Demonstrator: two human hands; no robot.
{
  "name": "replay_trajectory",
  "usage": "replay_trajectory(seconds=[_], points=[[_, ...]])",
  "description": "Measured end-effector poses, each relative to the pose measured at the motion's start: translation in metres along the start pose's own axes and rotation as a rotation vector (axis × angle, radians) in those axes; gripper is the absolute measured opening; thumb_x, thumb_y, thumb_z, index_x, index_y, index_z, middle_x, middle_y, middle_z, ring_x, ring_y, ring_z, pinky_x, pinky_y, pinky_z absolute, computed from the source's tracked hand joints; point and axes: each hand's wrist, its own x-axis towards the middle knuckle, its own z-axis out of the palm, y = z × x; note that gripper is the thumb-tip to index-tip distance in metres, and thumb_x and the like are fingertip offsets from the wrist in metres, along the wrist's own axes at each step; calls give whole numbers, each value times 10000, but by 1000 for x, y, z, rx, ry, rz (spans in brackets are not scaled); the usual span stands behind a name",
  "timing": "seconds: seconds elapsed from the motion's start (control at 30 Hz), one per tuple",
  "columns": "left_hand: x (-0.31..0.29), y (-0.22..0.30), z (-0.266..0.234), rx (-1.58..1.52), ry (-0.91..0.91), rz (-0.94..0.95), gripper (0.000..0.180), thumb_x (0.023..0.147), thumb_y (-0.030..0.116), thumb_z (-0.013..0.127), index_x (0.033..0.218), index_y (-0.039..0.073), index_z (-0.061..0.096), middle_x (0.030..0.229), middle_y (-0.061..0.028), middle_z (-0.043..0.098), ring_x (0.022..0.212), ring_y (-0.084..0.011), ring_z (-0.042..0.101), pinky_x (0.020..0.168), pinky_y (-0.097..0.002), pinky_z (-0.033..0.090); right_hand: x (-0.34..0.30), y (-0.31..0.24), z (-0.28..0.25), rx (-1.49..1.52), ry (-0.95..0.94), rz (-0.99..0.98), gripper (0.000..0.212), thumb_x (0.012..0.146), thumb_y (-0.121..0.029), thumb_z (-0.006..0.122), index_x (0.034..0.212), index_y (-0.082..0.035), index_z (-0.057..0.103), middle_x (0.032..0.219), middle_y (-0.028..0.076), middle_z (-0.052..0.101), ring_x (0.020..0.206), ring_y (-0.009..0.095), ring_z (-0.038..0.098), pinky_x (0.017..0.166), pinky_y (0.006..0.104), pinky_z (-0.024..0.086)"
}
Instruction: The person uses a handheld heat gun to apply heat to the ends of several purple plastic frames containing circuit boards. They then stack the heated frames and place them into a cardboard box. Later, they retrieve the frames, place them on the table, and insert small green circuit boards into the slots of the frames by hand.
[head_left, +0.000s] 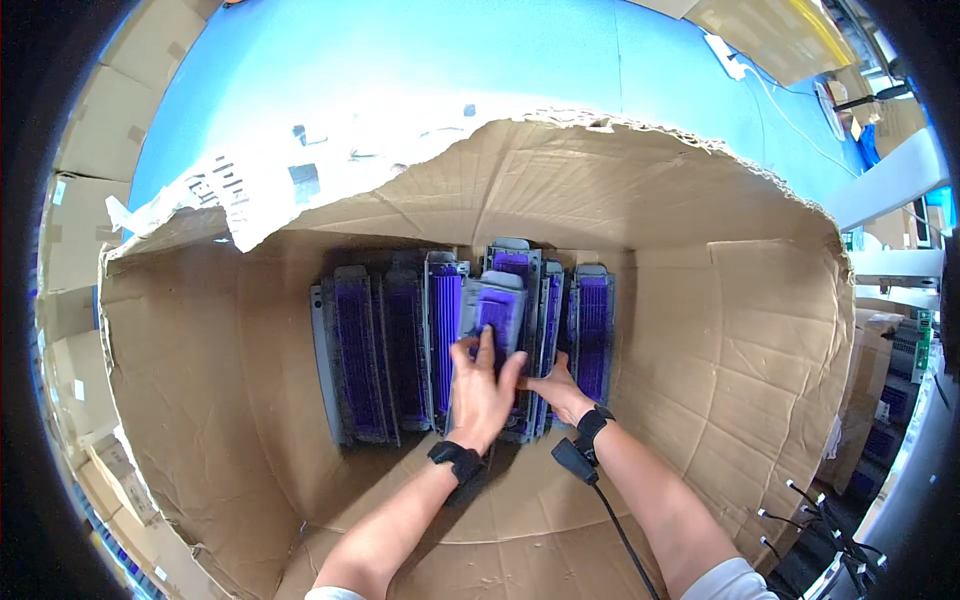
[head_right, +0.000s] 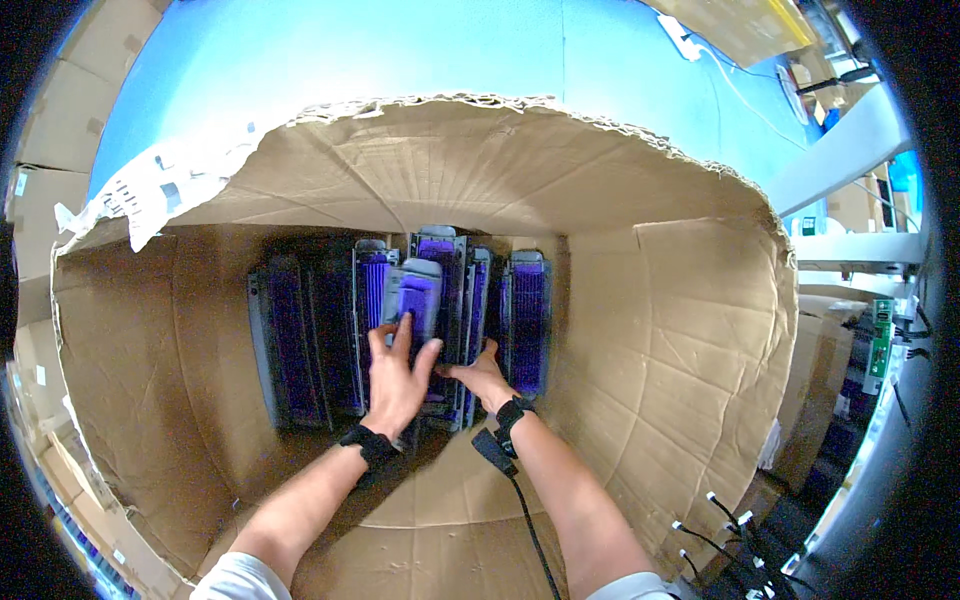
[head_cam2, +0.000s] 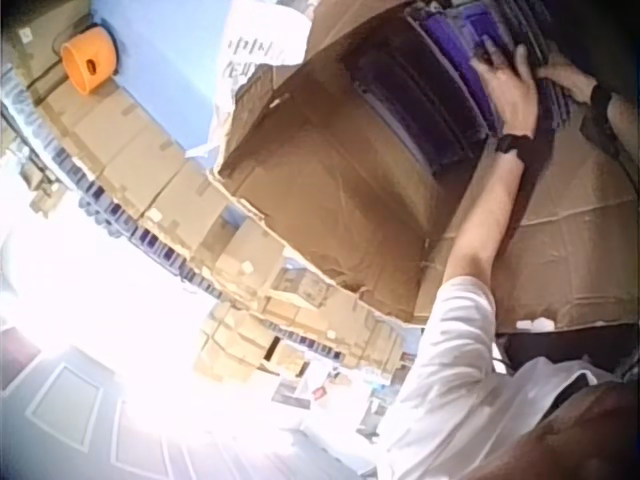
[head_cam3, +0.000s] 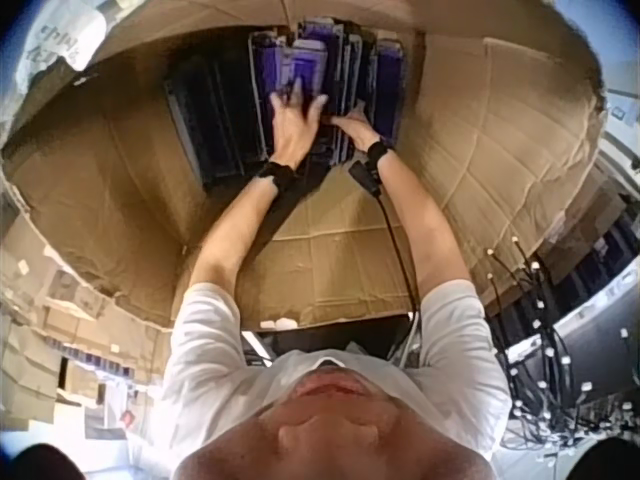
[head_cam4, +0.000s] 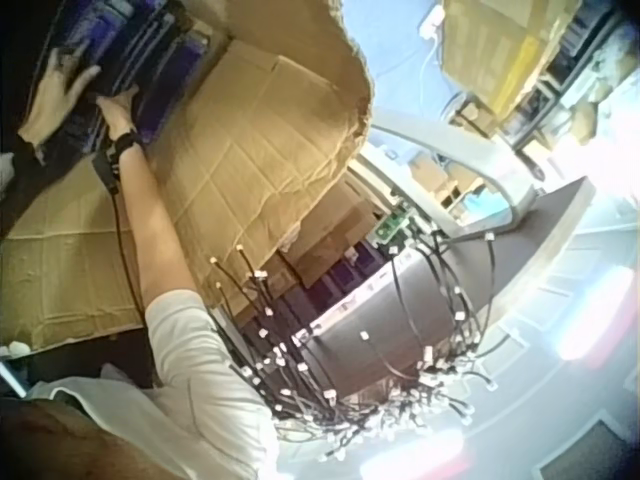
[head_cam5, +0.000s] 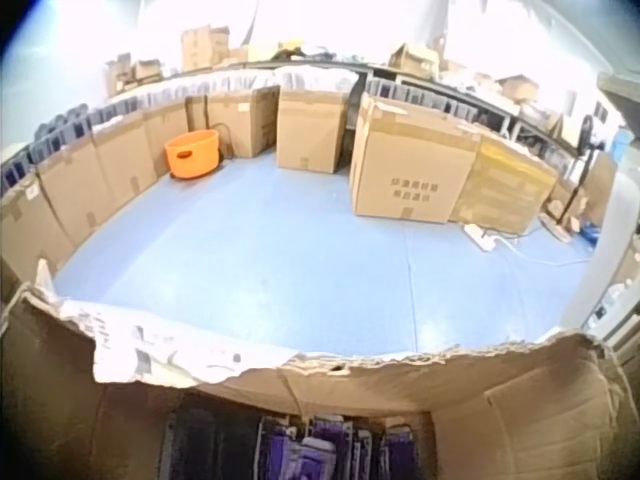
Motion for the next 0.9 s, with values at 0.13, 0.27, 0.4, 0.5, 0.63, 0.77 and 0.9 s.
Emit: replay_trajectory(seconds=[0.13,0.27,0.4,0.5,0.63,0.77,0.9], points=[[-3,-31,24,-135,-19,73,393,870,118,650,1229,-18,565,1167,-227,483,967,-404,557,890,-423,467,-1,-3,1,-43,18,33,1036,655,-191,856,1373,7,135,1274,180,502,1191,275,510,1008,344,413],[5,-41,-4,156,94,-100,613,705,139,812,1198,-11,479,1183,-200,445,1100,-389,461,935,-436,432,2,2,-2,-48,32,5,998,636,-198,869,1342,9,194,1291,188,511,1209,284,504,1015,350,409],[4,-73,4,105,-72,-303,935,657,490,830,1343,-19,448,1310,-257,336,1253,-409,305,1062,-463,317,-2,-2,1,-55,66,2,1097,586,-201,896,1385,25,179,1308,195,513,1220,292,502,1028,348,400],[-7,-68,11,299,-46,-203,810,691,571,760,1206,-31,592,1370,-266,307,1284,-417,276,1053,-519,286,1,2,2,-63,39,-75,1108,579,-203,901,1403,29,197,1320,191,510,1222,294,500,1030,347,399],[0,-47,-2,302,-136,-213,765,710,574,746,1145,-43,625,1371,-252,304,1284,-413,268,1059,-517,280,-1,1,4,-58,75,-32,1087,572,-196,900,1403,25,235,1330,195,505,1232,298,492,1034,352,396],[5,-68,5,85,-156,-210,859,683,513,800,1199,-112,514,1280,-266,389,1224,-396,371,1052,-399,350,-3,1,3,-26,54,-19,1083,570,-186,896,1410,18,244,1329,200,503,1243,299,482,1037,361,393],[10,-67,-2,-201,-350,-436,1028,660,492,836,1290,-94,273,1223,-289,454,1182,-365,455,1033,-416,385,3,4,3,-40,67,14,1058,582,-180,886,1409,23,258,1320,197,508,1246,297,478,1039,365,389]])
